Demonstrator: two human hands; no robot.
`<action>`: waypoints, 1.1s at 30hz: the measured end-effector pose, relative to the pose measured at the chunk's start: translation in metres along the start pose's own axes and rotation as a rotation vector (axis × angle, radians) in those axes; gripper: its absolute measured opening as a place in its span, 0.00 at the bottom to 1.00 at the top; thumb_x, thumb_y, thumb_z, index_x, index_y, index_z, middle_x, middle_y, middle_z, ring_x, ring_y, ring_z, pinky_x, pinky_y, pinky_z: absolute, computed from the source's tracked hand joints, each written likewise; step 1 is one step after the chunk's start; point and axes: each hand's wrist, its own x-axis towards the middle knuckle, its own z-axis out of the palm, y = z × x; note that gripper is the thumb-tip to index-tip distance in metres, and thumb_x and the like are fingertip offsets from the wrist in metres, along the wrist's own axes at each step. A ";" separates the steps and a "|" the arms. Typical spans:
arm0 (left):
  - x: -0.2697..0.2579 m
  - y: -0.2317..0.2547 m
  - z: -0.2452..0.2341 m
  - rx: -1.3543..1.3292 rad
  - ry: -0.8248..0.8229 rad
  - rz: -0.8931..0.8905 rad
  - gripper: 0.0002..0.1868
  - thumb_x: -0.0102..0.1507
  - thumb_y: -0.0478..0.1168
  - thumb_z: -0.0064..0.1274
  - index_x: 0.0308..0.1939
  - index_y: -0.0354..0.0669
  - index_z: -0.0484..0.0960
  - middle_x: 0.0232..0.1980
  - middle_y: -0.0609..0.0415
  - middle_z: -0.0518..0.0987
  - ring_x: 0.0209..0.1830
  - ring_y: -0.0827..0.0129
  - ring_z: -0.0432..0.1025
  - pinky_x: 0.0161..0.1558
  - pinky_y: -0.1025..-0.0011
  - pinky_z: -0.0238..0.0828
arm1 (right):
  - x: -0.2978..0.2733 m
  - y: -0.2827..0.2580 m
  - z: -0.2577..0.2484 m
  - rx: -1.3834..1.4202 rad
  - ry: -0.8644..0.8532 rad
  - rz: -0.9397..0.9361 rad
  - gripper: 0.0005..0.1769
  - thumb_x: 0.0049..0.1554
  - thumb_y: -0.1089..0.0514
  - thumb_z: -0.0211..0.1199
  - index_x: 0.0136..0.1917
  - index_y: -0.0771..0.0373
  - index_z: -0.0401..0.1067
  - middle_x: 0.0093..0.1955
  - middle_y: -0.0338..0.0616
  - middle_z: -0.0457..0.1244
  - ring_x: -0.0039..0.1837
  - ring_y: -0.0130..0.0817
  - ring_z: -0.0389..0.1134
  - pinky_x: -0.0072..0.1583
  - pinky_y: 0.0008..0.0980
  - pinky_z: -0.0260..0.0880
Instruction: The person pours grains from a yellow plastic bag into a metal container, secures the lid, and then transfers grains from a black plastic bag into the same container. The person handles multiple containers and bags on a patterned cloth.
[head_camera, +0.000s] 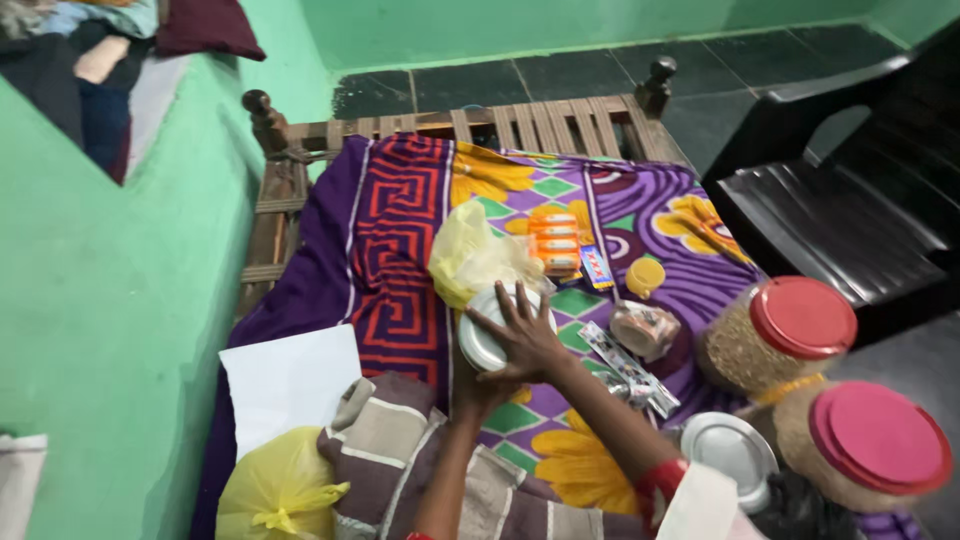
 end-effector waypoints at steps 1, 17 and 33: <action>-0.002 0.000 0.001 -0.022 0.023 -0.005 0.56 0.56 0.69 0.58 0.78 0.45 0.51 0.79 0.45 0.55 0.79 0.50 0.49 0.75 0.43 0.37 | -0.001 -0.003 0.002 0.011 0.006 0.026 0.68 0.36 0.09 0.60 0.82 0.31 0.47 0.85 0.65 0.33 0.81 0.77 0.34 0.67 0.86 0.33; -0.019 -0.014 0.015 -0.086 0.182 0.097 0.43 0.65 0.60 0.57 0.77 0.43 0.60 0.76 0.48 0.67 0.76 0.55 0.64 0.75 0.43 0.53 | 0.007 -0.072 -0.013 0.070 0.035 0.638 0.63 0.32 0.17 0.69 0.77 0.29 0.54 0.83 0.59 0.39 0.81 0.72 0.38 0.70 0.79 0.38; -0.018 -0.004 0.017 -0.471 0.214 -0.121 0.59 0.50 0.56 0.72 0.75 0.37 0.54 0.73 0.40 0.65 0.73 0.51 0.62 0.70 0.55 0.59 | -0.008 -0.010 -0.044 0.022 -0.258 0.048 0.73 0.33 0.17 0.70 0.82 0.39 0.43 0.83 0.62 0.34 0.82 0.71 0.27 0.67 0.92 0.24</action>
